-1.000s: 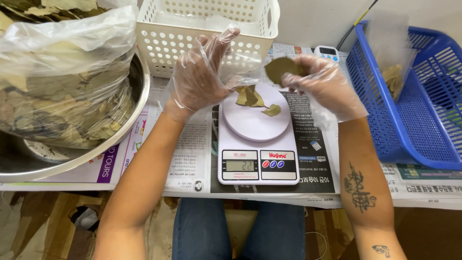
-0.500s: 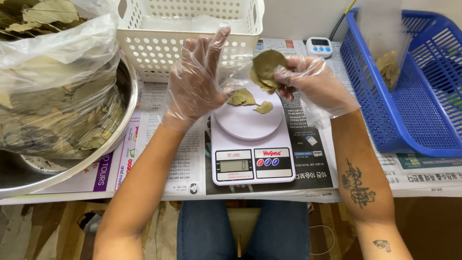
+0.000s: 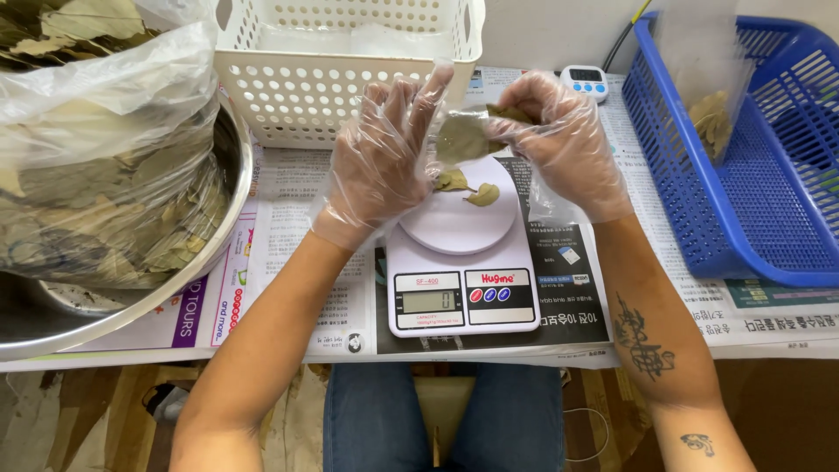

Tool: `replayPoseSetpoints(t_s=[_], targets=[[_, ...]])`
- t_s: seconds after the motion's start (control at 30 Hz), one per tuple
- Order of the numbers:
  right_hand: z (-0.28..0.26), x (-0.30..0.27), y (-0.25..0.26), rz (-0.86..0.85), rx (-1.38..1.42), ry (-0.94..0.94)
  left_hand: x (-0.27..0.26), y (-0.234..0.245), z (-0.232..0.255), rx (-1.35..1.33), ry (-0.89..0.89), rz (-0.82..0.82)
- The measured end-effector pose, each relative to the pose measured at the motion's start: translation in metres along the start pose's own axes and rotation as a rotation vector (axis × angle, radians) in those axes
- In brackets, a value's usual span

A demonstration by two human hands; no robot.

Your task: Weighing dried leaves on a digital scale and placing them into small plastic bags for packaging.

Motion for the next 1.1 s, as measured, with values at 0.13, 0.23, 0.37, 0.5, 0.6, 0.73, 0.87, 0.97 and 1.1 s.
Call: replayPoseSetpoints(t_s=[0.13, 0.23, 0.37, 0.5, 0.6, 0.73, 0.87, 0.97, 1.1], targets=[[-0.012, 0.014, -0.008, -0.152, 0.018, 0.03, 0.019, 0.012, -0.012, -0.315, 0.016, -0.013], [-0.016, 0.029, -0.013, -0.131, -0.035, 0.007, 0.026, 0.042, -0.023, 0.224, -0.051, 0.213], [-0.017, 0.046, -0.016, 0.033, 0.036, -0.012, 0.014, 0.043, -0.01, 0.457, -0.128, 0.355], [-0.024, 0.062, -0.013, 0.05, 0.135, 0.109, 0.03, 0.0, -0.032, -1.184, 0.262, -0.249], [-0.044, 0.064, -0.017, -0.15, -0.017, 0.169, 0.026, -0.015, -0.036, -1.517, 0.43, -0.203], [-0.053, 0.064, -0.011, -0.193, -0.093, 0.113, 0.021, -0.021, -0.028, -1.812, 0.329, -0.185], [-0.056, 0.064, -0.016, -0.162, -0.035, 0.105, 0.011, -0.045, 0.0, -1.049, 0.087, -0.298], [-0.068, 0.056, -0.027, -0.206, 0.041, 0.135, 0.023, -0.028, -0.027, -1.198, 0.305, -0.274], [-0.062, 0.052, -0.036, -0.43, -0.151, 0.067, 0.027, -0.006, -0.038, -1.859, 0.389, -0.107]])
Point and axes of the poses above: each hand's wrist, its own x-axis towards the middle knuckle, its own y-axis out of the back of the hand, z = x × y, the point moved 8 cm from there along x, towards the middle knuckle, and after that the axes turned 14 degrees about x, right-handed, at the moved point
